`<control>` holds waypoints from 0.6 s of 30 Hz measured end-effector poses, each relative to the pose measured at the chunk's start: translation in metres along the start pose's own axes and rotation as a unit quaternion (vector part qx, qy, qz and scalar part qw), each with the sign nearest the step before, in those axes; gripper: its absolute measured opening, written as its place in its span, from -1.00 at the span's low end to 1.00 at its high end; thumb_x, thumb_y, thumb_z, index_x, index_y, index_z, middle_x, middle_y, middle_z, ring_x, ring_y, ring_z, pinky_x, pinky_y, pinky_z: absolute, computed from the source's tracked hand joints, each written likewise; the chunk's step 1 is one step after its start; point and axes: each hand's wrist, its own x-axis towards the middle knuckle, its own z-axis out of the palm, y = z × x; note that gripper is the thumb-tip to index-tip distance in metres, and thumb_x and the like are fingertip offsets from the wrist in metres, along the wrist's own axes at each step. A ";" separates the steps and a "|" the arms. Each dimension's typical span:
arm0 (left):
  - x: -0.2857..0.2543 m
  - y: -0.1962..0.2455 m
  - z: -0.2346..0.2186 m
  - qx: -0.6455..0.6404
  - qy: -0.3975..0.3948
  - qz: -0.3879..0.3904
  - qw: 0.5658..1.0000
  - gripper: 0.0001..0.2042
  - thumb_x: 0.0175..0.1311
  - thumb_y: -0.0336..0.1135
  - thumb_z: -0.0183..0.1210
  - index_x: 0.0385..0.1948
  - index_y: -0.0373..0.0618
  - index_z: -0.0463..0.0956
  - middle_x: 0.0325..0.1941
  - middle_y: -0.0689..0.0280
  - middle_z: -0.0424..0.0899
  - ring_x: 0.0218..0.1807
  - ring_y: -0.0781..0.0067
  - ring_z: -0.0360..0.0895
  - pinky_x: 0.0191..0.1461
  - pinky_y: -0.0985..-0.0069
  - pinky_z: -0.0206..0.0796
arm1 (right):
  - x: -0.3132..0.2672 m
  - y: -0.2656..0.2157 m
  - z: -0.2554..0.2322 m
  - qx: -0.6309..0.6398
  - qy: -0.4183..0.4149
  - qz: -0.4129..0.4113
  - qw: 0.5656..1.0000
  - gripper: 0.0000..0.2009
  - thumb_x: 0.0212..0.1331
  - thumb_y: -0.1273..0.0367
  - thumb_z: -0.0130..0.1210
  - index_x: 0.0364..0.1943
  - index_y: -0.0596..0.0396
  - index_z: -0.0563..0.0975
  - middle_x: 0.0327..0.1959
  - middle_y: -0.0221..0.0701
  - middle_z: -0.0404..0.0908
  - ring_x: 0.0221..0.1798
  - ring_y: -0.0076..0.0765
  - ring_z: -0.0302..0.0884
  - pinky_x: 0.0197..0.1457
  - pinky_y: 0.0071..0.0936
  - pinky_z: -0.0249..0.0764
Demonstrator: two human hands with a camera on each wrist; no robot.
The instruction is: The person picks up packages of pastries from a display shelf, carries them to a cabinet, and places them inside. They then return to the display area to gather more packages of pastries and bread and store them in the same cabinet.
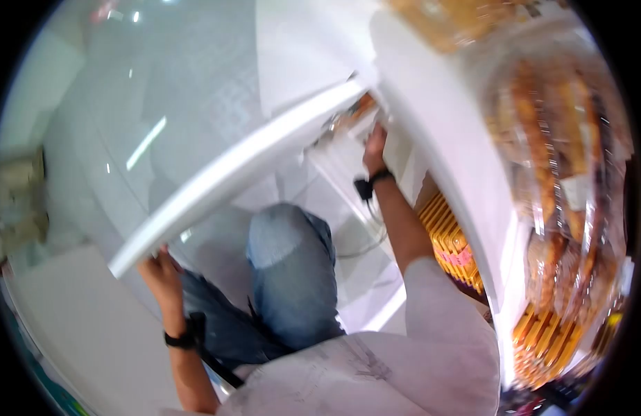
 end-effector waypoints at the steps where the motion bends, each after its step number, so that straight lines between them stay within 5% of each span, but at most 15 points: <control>1: -0.002 0.005 -0.001 -0.015 0.002 -0.019 1.000 -0.87 0.39 -0.54 -0.04 -0.36 -0.34 0.47 -0.75 0.37 0.36 -0.77 0.63 0.29 -0.70 0.59 0.08 | -0.018 0.010 -0.012 -0.026 0.013 -0.063 0.998 -0.59 0.34 0.15 -0.06 0.16 0.09 0.38 0.00 -0.35 0.47 -0.02 -0.35 0.44 0.03 -0.35 0.45; 2: -0.005 0.012 -0.004 -0.010 -0.010 -0.013 1.000 -0.87 0.37 -0.55 -0.03 -0.38 -0.36 0.47 -0.72 0.33 0.38 -0.76 0.62 0.29 -0.67 0.59 0.10 | -0.037 0.019 -0.023 -0.053 0.029 -0.124 0.990 -0.68 0.33 0.29 0.02 0.08 0.13 0.42 -0.09 -0.35 0.49 -0.10 -0.40 0.46 -0.04 -0.41 0.47; 4: -0.008 0.001 -0.014 0.067 -0.034 -0.009 0.997 -0.88 0.34 -0.57 -0.02 -0.39 -0.40 0.47 -0.65 0.22 0.45 -0.70 0.53 0.35 -0.57 0.56 0.18 | -0.127 -0.038 -0.035 -0.147 -0.053 -0.153 0.976 -0.72 0.19 0.55 0.11 -0.01 0.09 0.43 -0.08 -0.40 0.51 -0.08 -0.46 0.52 -0.01 -0.45 0.49; 5: -0.005 -0.010 -0.016 0.136 -0.047 -0.006 0.990 -0.89 0.33 -0.58 -0.02 -0.39 -0.42 0.46 -0.61 0.15 0.49 -0.65 0.45 0.40 -0.49 0.53 0.24 | -0.166 -0.069 -0.041 -0.103 -0.116 -0.129 0.979 -0.77 0.18 0.58 0.13 -0.09 0.09 0.46 -0.09 -0.44 0.53 -0.10 -0.52 0.52 -0.03 -0.50 0.50; 7: -0.002 0.000 -0.004 0.058 0.013 0.110 0.992 -0.90 0.31 -0.60 0.00 -0.38 -0.46 0.47 -0.55 0.03 0.55 -0.51 0.26 0.50 -0.35 0.46 0.31 | -0.231 -0.122 -0.056 -0.124 -0.206 -0.122 0.963 -0.86 0.19 0.52 0.19 -0.18 0.10 0.56 -0.21 -0.46 0.61 -0.14 -0.53 0.57 -0.08 -0.54 0.52; 10: -0.005 0.011 0.004 0.005 0.049 0.117 0.992 -0.91 0.29 -0.62 0.04 -0.35 -0.52 0.48 -0.45 -0.07 0.61 -0.42 0.10 0.53 -0.24 0.33 0.38 | -0.312 -0.222 -0.076 -0.020 -0.289 -0.061 0.955 -0.89 0.30 0.49 0.14 -0.14 0.12 0.56 -0.15 -0.45 0.61 -0.05 -0.52 0.55 0.04 -0.53 0.47; 12: -0.011 -0.005 0.002 0.021 0.037 0.112 0.993 -0.93 0.31 -0.60 0.05 -0.33 -0.45 0.49 -0.42 0.00 0.61 -0.39 0.17 0.51 -0.25 0.35 0.36 | -0.352 -0.295 -0.096 0.047 -0.291 -0.043 0.955 -0.87 0.31 0.50 0.12 -0.10 0.14 0.54 -0.07 -0.40 0.60 0.02 -0.48 0.54 0.14 -0.49 0.43; 14: -0.010 0.001 0.001 0.027 0.035 0.111 0.993 -0.93 0.32 -0.55 0.11 -0.29 -0.40 0.51 -0.38 0.02 0.61 -0.36 0.14 0.52 -0.23 0.30 0.34 | -0.378 -0.352 -0.118 0.128 -0.303 -0.155 0.932 -0.79 0.36 0.54 -0.03 0.04 0.20 0.45 0.06 -0.26 0.56 0.19 -0.30 0.50 0.28 -0.34 0.37; 18: -0.006 -0.009 0.002 0.046 0.035 0.091 0.994 -0.91 0.31 -0.54 0.14 -0.26 -0.40 0.52 -0.35 0.01 0.63 -0.35 0.16 0.52 -0.20 0.32 0.34 | -0.425 -0.448 -0.141 0.314 -0.213 -0.204 0.902 -0.64 0.36 0.40 -0.07 0.18 0.28 0.33 0.32 -0.06 0.34 0.42 0.03 0.27 0.51 -0.10 0.17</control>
